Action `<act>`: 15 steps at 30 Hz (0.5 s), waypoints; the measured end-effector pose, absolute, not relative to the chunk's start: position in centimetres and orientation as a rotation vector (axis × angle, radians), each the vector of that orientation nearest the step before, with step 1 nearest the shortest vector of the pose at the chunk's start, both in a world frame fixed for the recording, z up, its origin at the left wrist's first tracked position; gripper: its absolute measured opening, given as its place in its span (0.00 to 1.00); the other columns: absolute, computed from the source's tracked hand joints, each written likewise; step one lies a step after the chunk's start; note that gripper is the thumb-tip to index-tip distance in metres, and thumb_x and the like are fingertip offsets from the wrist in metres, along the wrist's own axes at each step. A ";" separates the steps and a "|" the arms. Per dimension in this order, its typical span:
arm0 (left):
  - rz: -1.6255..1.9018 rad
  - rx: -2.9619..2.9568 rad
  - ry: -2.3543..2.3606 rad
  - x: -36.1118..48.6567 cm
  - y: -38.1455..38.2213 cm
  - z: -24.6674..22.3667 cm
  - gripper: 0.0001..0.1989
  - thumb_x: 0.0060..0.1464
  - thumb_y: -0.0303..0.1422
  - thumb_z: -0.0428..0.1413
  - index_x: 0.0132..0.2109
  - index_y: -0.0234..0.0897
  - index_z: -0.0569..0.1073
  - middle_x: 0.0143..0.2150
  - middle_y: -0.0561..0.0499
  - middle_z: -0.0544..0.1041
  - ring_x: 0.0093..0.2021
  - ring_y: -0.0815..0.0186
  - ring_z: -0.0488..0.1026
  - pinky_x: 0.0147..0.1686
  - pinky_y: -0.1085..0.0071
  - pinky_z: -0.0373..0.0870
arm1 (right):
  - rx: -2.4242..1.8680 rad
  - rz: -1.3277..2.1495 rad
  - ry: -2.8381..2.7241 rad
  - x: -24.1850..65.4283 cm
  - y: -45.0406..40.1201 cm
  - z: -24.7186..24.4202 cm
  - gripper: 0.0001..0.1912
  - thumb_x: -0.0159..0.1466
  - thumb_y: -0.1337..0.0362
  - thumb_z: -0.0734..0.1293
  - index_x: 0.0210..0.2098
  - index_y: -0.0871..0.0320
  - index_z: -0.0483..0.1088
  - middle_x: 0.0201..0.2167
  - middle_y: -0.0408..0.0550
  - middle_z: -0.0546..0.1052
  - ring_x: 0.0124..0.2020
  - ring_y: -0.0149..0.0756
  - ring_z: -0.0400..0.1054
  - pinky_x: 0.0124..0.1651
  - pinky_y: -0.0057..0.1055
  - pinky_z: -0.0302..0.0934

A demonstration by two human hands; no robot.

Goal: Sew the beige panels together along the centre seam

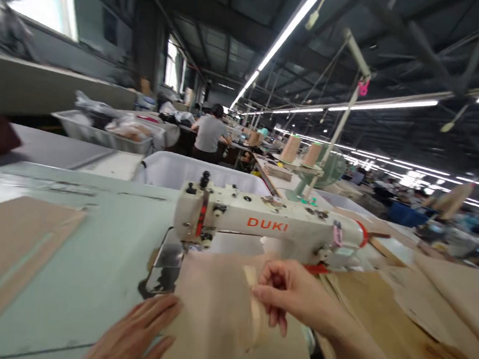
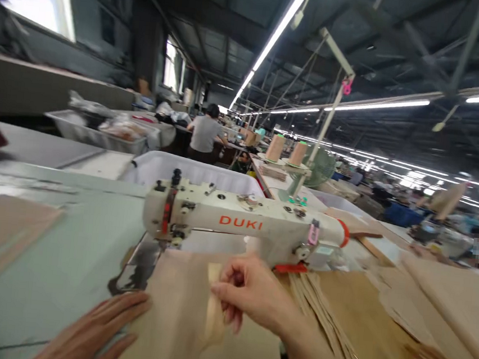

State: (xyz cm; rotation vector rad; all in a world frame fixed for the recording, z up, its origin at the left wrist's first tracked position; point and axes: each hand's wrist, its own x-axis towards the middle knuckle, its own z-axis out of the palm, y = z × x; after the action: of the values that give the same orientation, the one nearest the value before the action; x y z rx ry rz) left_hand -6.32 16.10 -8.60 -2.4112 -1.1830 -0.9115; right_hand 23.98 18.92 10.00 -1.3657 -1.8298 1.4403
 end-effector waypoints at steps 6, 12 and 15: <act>-1.028 -2.408 -1.421 -4.9 14.3 -5.5 0.32 0.49 0.24 0.54 0.63 0.37 0.64 0.61 0.46 0.72 0.58 0.61 0.72 0.57 0.75 0.69 | -1.566 1.352 -1.970 11.4 24.9 0.8 0.09 0.64 0.66 0.62 0.27 0.56 0.59 0.16 0.39 0.69 0.15 0.33 0.67 0.18 0.26 0.62; -0.759 -2.477 -1.209 -5.0 15.2 -5.1 0.28 0.50 0.22 0.52 0.59 0.43 0.70 0.59 0.50 0.74 0.57 0.62 0.72 0.57 0.70 0.70 | -1.583 0.722 -2.102 11.2 27.3 -1.9 0.06 0.60 0.67 0.68 0.29 0.58 0.67 0.26 0.47 0.76 0.33 0.42 0.74 0.40 0.34 0.66; -0.727 -2.429 -1.041 -5.2 15.9 -6.4 0.21 0.53 0.23 0.51 0.53 0.42 0.74 0.53 0.53 0.78 0.52 0.65 0.75 0.57 0.72 0.69 | -1.466 0.552 -2.192 12.7 26.5 -2.2 0.05 0.61 0.68 0.69 0.38 0.57 0.72 0.39 0.50 0.77 0.46 0.45 0.71 0.52 0.39 0.63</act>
State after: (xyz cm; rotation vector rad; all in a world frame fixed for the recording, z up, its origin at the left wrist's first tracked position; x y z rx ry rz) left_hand -5.18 15.95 -6.44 -2.4292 -1.0406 -0.7274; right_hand 12.66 26.52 -2.23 -1.4657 -2.1916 0.5523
